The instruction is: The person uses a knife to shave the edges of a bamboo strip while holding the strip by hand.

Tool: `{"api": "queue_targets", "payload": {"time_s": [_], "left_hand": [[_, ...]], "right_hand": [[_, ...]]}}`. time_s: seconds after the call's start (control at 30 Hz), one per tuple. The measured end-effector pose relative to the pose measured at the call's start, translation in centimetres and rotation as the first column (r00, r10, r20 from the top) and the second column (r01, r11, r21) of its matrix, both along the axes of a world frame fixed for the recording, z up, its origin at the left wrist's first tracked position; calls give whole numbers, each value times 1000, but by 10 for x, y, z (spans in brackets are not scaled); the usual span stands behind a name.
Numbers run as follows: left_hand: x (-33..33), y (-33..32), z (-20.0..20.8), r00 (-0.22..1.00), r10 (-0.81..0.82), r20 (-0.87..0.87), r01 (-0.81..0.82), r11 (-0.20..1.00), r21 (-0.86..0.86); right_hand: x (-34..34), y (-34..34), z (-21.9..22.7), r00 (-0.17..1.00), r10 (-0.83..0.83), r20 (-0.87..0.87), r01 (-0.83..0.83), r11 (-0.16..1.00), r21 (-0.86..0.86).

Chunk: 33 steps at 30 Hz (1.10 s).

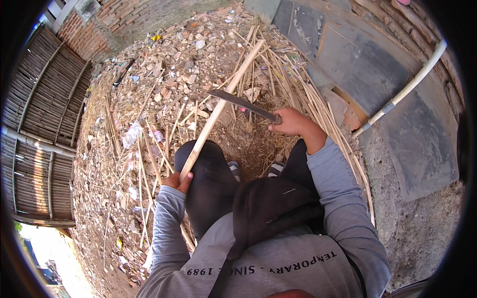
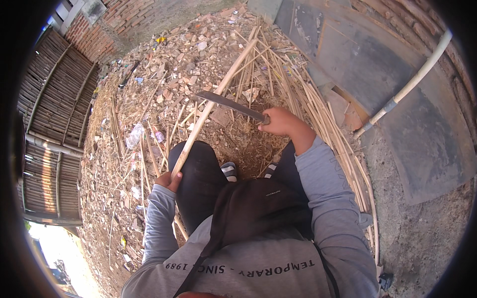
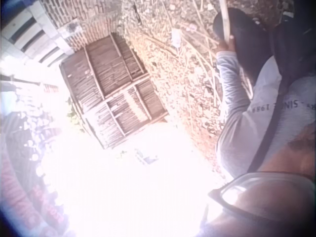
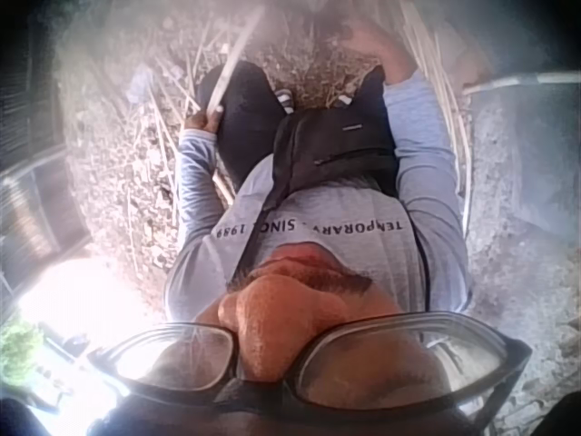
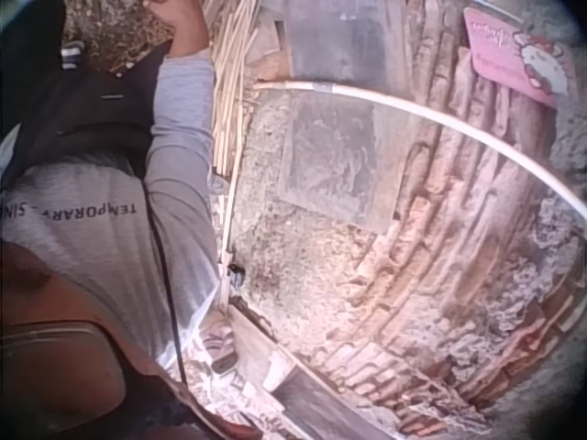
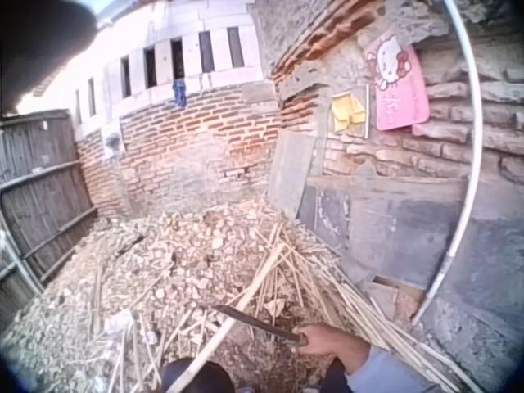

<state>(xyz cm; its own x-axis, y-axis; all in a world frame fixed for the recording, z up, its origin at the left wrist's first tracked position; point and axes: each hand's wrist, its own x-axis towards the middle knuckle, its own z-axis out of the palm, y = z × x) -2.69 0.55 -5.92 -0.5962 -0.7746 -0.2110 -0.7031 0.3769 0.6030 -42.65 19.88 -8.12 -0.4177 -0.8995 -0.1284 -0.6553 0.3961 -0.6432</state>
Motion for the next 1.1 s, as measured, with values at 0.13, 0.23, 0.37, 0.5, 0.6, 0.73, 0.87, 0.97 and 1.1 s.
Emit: {"api": "queue_targets", "payload": {"time_s": [0.13,0.23,0.37,0.5,0.6,0.73,0.87,0.97,1.1], "left_hand": [[-2,2,0,1000,-12,-29,11,1000,-22],[2,-3,-7,1000,-14,-8,14,1000,-28],[-2,1,3,1000,8,12,-8,1000,24],[0,2,-2,998,12,-67,-10,1000,24],[2,-2,-8,996,3,-91,-1,1000,21],[1,-1,-7,995,1,-98,0,1000,18],[2,-1,-8,993,10,-118,-7,1000,30],[4,-3,-12,992,7,-125,-3,1000,25],[6,-6,-16,992,5,-129,-1,1000,29]], "right_hand": [[-4,0,-9,1000,16,-17,-16,1000,-20],[-3,-1,-8,1000,21,-21,-22,1000,-19],[-2,-1,-9,1000,7,-3,-7,1000,-2],[-2,-1,-10,1000,15,-1,-14,1000,13],[-1,-1,-10,999,19,-27,-19,1000,1],[-2,0,-12,1000,19,-20,-18,1000,4],[-4,-1,-16,999,29,-32,-29,999,-16],[-4,-2,-17,999,33,-27,-33,999,-4],[-5,-1,-21,1000,26,-17,-26,1000,-11]]}}
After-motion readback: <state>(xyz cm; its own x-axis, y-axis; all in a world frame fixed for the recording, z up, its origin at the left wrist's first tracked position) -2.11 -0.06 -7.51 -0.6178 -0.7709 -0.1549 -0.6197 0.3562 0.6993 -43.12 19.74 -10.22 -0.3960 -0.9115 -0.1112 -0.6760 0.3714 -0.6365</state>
